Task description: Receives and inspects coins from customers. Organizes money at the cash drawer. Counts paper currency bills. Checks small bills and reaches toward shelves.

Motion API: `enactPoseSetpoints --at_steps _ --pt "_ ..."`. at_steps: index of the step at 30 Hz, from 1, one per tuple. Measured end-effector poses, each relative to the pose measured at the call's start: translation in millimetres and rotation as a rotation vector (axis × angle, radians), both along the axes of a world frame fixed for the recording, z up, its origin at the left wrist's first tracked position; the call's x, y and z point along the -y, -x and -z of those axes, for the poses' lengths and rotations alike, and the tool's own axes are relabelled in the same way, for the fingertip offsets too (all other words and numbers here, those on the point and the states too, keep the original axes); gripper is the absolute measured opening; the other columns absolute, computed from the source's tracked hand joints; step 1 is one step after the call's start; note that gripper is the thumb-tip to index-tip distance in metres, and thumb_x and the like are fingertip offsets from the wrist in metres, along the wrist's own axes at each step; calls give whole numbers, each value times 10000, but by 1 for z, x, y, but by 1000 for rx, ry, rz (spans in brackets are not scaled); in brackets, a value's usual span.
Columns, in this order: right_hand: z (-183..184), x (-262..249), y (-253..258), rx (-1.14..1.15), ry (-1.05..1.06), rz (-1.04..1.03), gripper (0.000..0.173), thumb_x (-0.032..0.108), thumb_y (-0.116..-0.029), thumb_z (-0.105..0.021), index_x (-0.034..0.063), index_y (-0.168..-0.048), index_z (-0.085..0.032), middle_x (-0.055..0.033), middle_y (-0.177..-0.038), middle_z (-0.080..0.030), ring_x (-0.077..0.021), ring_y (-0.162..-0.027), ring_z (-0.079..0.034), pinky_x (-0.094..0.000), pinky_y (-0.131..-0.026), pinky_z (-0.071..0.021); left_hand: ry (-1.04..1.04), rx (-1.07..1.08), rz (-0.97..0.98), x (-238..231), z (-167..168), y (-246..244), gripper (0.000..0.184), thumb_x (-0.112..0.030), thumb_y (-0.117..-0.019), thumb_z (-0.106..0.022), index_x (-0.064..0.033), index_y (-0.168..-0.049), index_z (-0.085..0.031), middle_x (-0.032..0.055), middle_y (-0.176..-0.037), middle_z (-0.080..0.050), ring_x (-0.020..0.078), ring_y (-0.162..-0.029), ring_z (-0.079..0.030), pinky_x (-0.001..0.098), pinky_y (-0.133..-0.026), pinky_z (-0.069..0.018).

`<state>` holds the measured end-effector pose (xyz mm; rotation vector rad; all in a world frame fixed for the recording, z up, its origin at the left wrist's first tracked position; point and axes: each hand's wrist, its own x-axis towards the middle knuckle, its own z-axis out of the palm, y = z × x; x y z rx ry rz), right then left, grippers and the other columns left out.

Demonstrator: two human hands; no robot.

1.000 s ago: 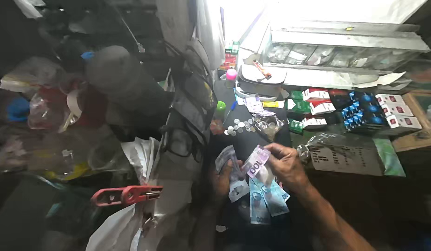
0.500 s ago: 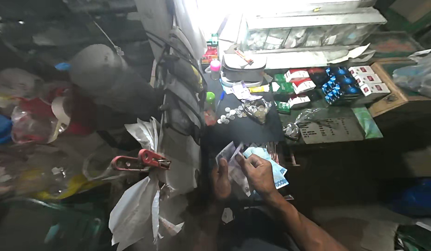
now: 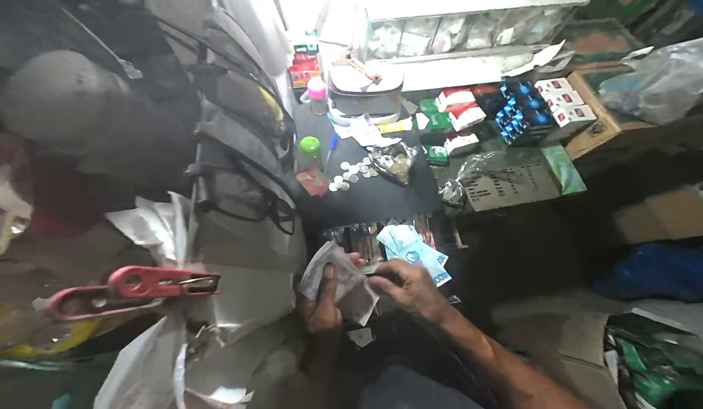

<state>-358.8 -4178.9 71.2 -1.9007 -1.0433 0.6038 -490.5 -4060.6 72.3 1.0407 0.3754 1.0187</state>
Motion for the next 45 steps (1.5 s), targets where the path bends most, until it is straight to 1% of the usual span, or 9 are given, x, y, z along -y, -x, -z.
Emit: enactPoseSetpoints --at_steps 5,9,13,19,26,29,34,40,45 --pt "-9 15 -80 177 496 171 455 375 -1000 -655 -13 -1237 -671 -241 -1155 -685 -423 -1111 -642 -610 -976 -486 -66 -139 67 1 7 14 337 -122 -1052 -467 92 -1305 -529 142 -1116 -751 268 -1026 -737 426 -941 -608" --pt "-5 0 -83 214 827 111 676 527 -978 -632 8 -1403 -552 -269 -1304 -621 -469 -1295 -525 -639 -1049 -408 -9 -266 126 15 19 8 334 -65 -1032 -508 121 -1308 -532 110 -1106 -750 208 -991 -737 389 -919 -612" --pt "-12 -8 -72 233 1002 54 744 553 -984 -601 17 -1482 -462 -283 -1344 -603 -469 -1327 -509 -619 -1066 -389 83 -624 282 27 34 4 366 -86 -1053 -483 110 -1362 -505 129 -1125 -729 149 -913 -733 318 -847 -614" --pt "-5 -2 -67 75 910 101 556 403 -989 -650 8 -1372 -569 -226 -1190 -680 -397 -1142 -645 -593 -997 -473 28 -842 453 26 30 -14 398 -157 -1071 -513 23 -1426 -514 119 -1160 -704 124 -912 -712 292 -839 -595" --pt "-8 -3 -59 76 950 64 543 490 -1022 -570 -16 -1195 -669 -237 -1226 -657 -389 -1196 -617 -589 -989 -465 -162 -935 593 23 32 -27 388 -137 -1046 -508 -16 -1413 -547 134 -1172 -696 170 -992 -693 356 -899 -567" --pt "-3 0 -58 68 897 102 557 478 -1006 -606 -27 -1239 -642 -257 -1256 -632 -404 -1207 -605 -586 -1006 -465 -155 -950 620 23 33 -29 381 -113 -1040 -492 -12 -1402 -551 142 -1181 -696 189 -995 -699 380 -896 -570" --pt "7 9 -61 -38 677 206 347 286 -991 -670 -16 -1160 -649 -214 -1100 -677 -347 -1041 -659 -543 -939 -502 -59 -865 606 22 33 -27 321 -113 -1062 -451 9 -1324 -590 120 -1145 -705 155 -926 -708 343 -837 -589" --pt "10 28 -64 -223 66 294 175 71 -915 -715 -8 -1070 -695 -42 -894 -717 -65 -762 -690 -239 -721 -598 239 -599 429 16 36 -14 345 -159 -1112 -391 80 -1282 -574 131 -1050 -760 197 -882 -756 363 -823 -632" --pt "-6 31 -56 -413 -246 178 95 38 -929 -660 46 -1015 -700 31 -853 -729 -49 -752 -690 -225 -700 -599 149 -501 273 8 27 -8 294 -118 -1094 -421 61 -1156 -645 59 -985 -764 104 -900 -734 300 -853 -616"
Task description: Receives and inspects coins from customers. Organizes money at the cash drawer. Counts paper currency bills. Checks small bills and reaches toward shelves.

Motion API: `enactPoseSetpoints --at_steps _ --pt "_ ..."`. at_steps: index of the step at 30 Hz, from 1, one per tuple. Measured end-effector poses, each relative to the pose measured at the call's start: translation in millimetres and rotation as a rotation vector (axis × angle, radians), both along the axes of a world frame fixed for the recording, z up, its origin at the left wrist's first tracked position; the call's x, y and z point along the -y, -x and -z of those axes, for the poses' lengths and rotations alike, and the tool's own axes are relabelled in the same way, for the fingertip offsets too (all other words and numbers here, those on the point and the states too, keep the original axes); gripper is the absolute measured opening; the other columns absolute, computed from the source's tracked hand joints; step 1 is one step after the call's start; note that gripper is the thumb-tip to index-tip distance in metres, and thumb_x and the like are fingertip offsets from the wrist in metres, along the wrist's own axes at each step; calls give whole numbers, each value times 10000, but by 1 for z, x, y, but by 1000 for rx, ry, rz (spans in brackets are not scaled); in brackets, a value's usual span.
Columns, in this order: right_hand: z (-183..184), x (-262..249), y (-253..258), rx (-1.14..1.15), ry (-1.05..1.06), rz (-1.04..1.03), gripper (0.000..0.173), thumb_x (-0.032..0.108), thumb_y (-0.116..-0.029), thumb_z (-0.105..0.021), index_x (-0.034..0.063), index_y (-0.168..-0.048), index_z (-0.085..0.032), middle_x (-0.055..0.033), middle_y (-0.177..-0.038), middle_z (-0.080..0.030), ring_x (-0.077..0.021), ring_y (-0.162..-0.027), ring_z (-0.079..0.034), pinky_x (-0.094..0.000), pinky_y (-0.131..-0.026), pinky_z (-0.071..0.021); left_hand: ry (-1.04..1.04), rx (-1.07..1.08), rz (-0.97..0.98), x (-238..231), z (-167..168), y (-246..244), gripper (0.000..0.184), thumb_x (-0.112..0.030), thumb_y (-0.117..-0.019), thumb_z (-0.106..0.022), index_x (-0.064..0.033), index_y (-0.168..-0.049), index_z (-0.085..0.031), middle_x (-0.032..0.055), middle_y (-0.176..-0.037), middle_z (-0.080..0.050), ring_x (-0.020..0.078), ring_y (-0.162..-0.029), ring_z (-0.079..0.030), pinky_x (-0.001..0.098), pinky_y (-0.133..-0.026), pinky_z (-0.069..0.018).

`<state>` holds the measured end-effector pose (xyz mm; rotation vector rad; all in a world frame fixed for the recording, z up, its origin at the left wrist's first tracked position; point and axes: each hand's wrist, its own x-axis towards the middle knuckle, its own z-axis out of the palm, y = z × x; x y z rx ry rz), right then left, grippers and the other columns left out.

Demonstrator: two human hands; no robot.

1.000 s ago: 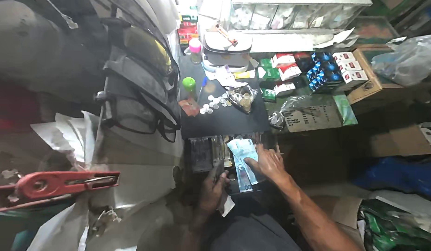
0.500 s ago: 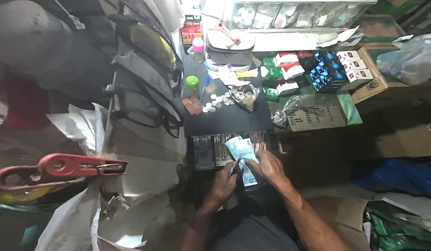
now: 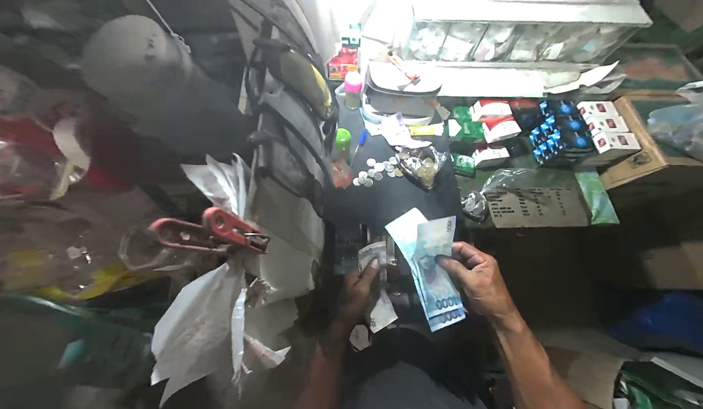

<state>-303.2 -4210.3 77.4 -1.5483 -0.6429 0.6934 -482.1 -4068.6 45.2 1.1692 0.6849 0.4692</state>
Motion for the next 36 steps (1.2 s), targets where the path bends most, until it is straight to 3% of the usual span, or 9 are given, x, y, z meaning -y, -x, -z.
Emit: enactPoseSetpoints --at_steps 4,7,9,11,16,22,28,33,36 --pt "6 -16 22 -63 5 -90 75 66 -942 -645 68 -989 -705 66 -835 -716 -12 -731 -664 -205 -685 -575 -117 49 -235 7 -12 -7 262 -102 -1070 -452 48 -1017 -659 -51 -839 -693 -59 -804 -652 176 -807 -564" --pt "10 -27 35 -103 93 -120 66 96 -958 -655 53 -947 -703 43 -783 -707 -27 -670 -656 -211 -636 -568 -174 88 -385 11 -19 -11 207 -58 -1022 -495 41 -910 -639 -111 -745 -625 -115 -730 -591 117 -741 -519" --pt "9 -31 40 -106 110 -154 76 115 -957 -665 59 -930 -710 46 -774 -705 -25 -670 -655 -210 -643 -568 -194 180 -372 11 -19 -11 127 -27 -954 -606 85 -988 -656 -67 -839 -715 -71 -816 -663 159 -811 -566" --pt "8 -35 44 -57 107 -171 82 126 -946 -688 77 -887 -716 69 -757 -690 2 -666 -635 -185 -641 -546 -171 189 -283 11 -22 -7 192 -39 -950 -641 100 -1082 -638 -7 -920 -739 -12 -871 -695 212 -850 -592" --pt "4 -41 52 107 121 -205 82 128 -942 -702 50 -930 -725 47 -871 -722 30 -771 -658 -158 -744 -562 -175 283 -164 9 -10 -5 265 -49 -1003 -550 143 -1178 -601 137 -1078 -755 140 -1004 -729 315 -947 -587" --pt "-2 -37 63 220 83 -226 249 163 -947 -706 7 -1138 -671 -16 -1003 -729 -31 -877 -698 -208 -810 -595 -133 386 -238 6 -16 -4 246 -41 -1029 -494 122 -1166 -618 153 -1066 -766 212 -1008 -745 377 -949 -602" --pt "5 -24 64 9 40 -241 316 55 -888 -739 -11 -1181 -642 -30 -1024 -725 -68 -853 -702 -233 -785 -608 -68 509 -199 -7 -30 -2 294 -128 -1072 -445 108 -1194 -572 201 -1071 -751 301 -981 -751 439 -924 -615" --pt "1 -5 59 -195 59 -437 562 -44 -879 -677 -18 -1410 -491 -62 -1254 -689 -130 -1010 -721 -298 -822 -639 -51 510 -182 -12 -26 -2 313 -145 -1070 -452 122 -1197 -552 234 -1071 -742 331 -966 -751 462 -907 -620" --pt "3 -1 59 -211 76 -448 582 -47 -908 -624 0 -1462 -455 -56 -1185 -719 -139 -888 -734 -310 -725 -643 -36 481 -188 -10 -28 -2 338 -164 -1070 -443 130 -1183 -566 250 -1061 -740 342 -958 -750 465 -887 -624"
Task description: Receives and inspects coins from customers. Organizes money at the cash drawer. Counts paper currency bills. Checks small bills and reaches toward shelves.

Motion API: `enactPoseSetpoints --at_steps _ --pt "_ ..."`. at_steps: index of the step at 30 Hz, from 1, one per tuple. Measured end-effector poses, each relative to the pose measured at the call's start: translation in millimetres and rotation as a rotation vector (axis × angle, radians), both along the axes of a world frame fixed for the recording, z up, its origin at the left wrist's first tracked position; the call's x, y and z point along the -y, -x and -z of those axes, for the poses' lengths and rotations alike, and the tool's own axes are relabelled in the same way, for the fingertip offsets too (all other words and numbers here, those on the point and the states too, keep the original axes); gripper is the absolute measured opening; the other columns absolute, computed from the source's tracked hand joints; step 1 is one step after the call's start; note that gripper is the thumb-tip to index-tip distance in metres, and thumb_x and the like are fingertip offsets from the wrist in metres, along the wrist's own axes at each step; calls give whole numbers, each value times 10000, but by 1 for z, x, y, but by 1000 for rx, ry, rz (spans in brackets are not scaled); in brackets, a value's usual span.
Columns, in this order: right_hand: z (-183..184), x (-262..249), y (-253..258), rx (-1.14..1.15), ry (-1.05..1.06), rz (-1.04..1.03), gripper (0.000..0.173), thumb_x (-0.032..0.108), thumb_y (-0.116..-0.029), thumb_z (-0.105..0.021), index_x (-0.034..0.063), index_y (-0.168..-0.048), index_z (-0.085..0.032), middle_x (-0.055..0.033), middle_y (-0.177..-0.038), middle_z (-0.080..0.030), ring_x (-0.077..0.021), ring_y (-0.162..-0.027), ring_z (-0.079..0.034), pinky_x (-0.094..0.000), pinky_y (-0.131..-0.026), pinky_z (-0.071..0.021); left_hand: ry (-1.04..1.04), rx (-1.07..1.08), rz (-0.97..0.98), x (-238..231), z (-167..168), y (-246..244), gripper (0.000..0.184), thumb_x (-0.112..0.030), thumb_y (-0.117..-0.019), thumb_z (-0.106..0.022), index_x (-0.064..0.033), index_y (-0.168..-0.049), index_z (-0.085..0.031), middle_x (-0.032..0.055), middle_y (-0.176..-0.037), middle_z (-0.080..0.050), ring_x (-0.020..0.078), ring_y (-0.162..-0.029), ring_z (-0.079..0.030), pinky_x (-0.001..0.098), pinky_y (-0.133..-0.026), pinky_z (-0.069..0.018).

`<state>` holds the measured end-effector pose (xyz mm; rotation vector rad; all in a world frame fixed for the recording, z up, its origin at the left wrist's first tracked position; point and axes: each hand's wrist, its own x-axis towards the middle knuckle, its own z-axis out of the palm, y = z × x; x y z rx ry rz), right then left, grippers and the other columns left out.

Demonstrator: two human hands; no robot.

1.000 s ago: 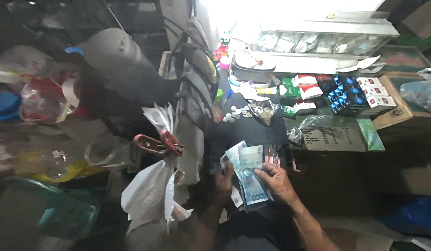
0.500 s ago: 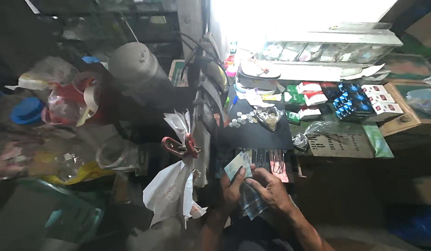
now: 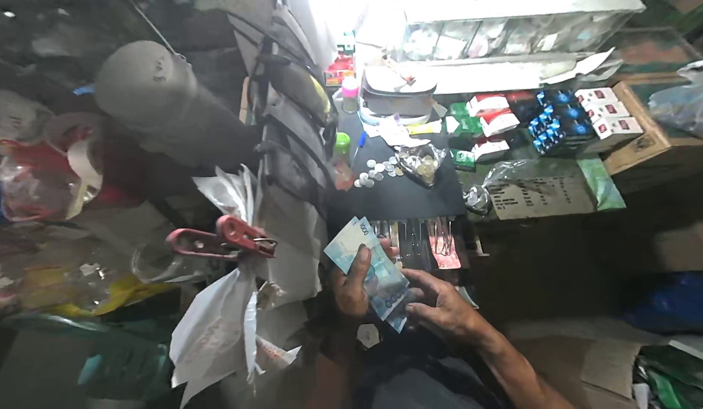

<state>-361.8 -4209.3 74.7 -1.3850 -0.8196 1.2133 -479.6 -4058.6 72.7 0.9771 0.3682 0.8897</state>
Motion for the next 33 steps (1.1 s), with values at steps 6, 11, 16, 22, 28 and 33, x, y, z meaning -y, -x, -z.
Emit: enactPoseSetpoints --at_steps 6,11,16,22,28,33 --pt "0 -6 -3 -3 47 104 421 -21 -950 -614 -7 -1365 -547 -51 -985 -752 -156 -712 -738 -325 -621 -654 -43 41 43 3 6 -6 312 -163 -1058 -483 104 -1200 -561 242 -1067 -742 349 -967 -749 477 -896 -621" --pt "1 -4 -5 -9 123 137 348 40 -972 -643 1 -1312 -586 -39 -999 -749 -145 -720 -739 -314 -612 -652 -41 56 30 2 2 -9 322 -156 -1065 -464 116 -1213 -551 234 -1067 -743 334 -964 -750 466 -896 -621" --pt "-2 -1 9 -195 232 209 423 32 -1031 -505 -18 -1449 -457 -125 -953 -739 -239 -722 -752 -383 -643 -665 -91 84 -30 4 6 -12 333 -166 -1050 -534 111 -1234 -539 239 -1078 -738 345 -967 -748 474 -898 -621" --pt "-9 -14 27 -223 196 448 378 11 -1018 -508 -29 -1392 -544 -121 -1160 -727 -187 -984 -738 -372 -844 -646 -127 95 2 18 10 -18 327 -74 -1018 -540 113 -1286 -530 202 -1098 -744 315 -990 -746 464 -928 -614" --pt "7 3 17 -422 122 377 551 36 -951 -441 -6 -1500 -410 -163 -1180 -689 -291 -994 -728 -507 -817 -638 -97 106 -20 8 13 -11 358 -100 -1011 -563 116 -1291 -506 223 -1106 -733 330 -998 -739 479 -921 -610" --pt "10 8 25 -477 -4 363 549 249 -1032 -456 -3 -1516 -396 -161 -1240 -693 -284 -1068 -717 -498 -889 -620 -154 83 -21 6 18 -8 354 -109 -1003 -605 104 -1276 -532 212 -1146 -734 321 -1051 -732 463 -960 -598"
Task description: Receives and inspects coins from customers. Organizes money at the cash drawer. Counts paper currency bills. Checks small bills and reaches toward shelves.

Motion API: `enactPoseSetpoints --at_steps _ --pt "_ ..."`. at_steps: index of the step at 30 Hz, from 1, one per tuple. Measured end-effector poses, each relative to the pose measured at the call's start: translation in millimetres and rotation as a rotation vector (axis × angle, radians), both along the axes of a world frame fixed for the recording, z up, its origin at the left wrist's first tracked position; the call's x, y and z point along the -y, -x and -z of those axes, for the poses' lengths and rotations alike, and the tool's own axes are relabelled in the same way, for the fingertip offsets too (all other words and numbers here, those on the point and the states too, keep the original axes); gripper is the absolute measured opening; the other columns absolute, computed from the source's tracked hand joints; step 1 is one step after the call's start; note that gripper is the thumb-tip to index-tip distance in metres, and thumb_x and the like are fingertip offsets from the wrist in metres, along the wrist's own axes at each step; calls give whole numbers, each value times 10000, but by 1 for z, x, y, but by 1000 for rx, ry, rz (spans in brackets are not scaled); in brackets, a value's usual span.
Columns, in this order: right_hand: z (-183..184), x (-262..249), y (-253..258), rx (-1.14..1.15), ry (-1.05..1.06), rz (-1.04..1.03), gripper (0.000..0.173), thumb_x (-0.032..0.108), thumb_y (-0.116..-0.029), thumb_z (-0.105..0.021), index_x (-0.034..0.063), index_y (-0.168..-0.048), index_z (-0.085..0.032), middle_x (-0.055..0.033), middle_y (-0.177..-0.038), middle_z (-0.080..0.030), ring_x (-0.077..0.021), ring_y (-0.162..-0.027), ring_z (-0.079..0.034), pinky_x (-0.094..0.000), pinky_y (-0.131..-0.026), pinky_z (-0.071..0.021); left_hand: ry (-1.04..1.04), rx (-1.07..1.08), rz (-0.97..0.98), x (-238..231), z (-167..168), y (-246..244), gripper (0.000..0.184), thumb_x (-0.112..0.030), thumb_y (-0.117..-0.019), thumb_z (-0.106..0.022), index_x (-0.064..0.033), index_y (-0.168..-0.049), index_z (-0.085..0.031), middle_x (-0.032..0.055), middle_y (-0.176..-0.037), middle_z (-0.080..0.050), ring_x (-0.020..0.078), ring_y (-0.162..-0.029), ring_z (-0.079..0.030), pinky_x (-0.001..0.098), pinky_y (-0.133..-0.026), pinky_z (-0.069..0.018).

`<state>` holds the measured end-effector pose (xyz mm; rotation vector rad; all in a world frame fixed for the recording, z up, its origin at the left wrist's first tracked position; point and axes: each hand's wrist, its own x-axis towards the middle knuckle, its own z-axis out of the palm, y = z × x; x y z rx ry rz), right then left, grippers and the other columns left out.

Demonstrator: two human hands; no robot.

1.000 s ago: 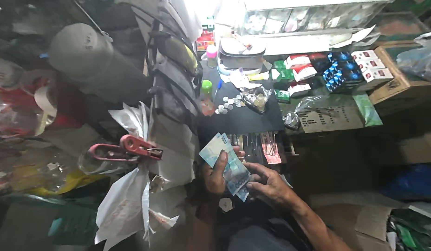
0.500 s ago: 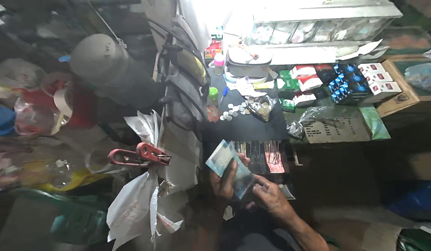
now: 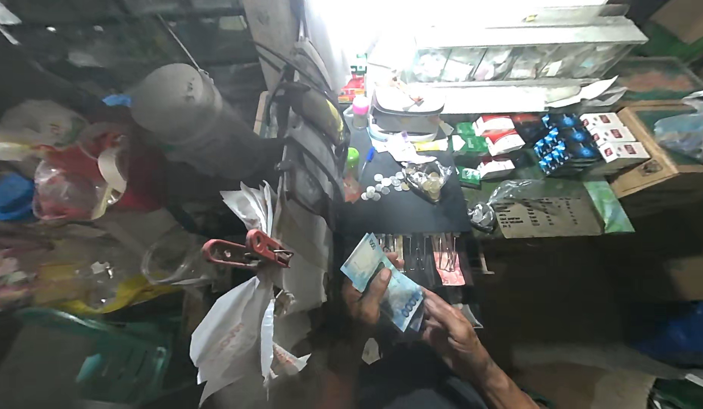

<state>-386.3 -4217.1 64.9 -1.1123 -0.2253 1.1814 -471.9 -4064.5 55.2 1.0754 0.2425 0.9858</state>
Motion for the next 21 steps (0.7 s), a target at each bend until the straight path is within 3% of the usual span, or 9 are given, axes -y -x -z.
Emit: enactPoseSetpoints --at_steps 5,9,14,17,21 --pt "-7 -9 12 58 186 101 512 156 -1031 -510 -40 -1493 -406 -181 -1080 -719 -300 -842 -758 -476 -705 -668 -78 -84 -23 -1 5 4 408 -73 -989 -575 174 -1303 -492 250 -1150 -720 346 -1061 -723 474 -969 -596" --pt "-9 -16 18 60 243 167 457 51 -1037 -506 -38 -1479 -431 -164 -1026 -715 -266 -803 -751 -443 -677 -665 -87 -125 9 5 6 5 398 -36 -990 -558 187 -1309 -476 242 -1154 -721 332 -1078 -718 464 -990 -584" --pt "2 -18 21 73 206 147 473 70 -1027 -497 -30 -1484 -425 -158 -1051 -716 -232 -799 -735 -393 -669 -645 18 -22 27 7 1 1 318 -94 -1019 -538 122 -1253 -545 224 -1118 -735 332 -1023 -735 473 -940 -604" --pt "-1 -24 28 61 166 138 492 58 -1017 -499 -35 -1491 -401 -147 -1118 -705 -232 -869 -742 -410 -722 -656 19 -37 48 10 -3 1 344 -98 -1016 -548 128 -1275 -523 218 -1136 -731 321 -1044 -730 463 -966 -595" --pt "-6 -23 27 213 260 68 420 70 -1035 -531 -47 -1437 -494 -147 -1094 -728 -215 -842 -755 -384 -721 -663 53 -100 44 15 -2 2 293 -51 -1010 -510 140 -1228 -552 190 -1069 -751 278 -989 -746 434 -943 -607"
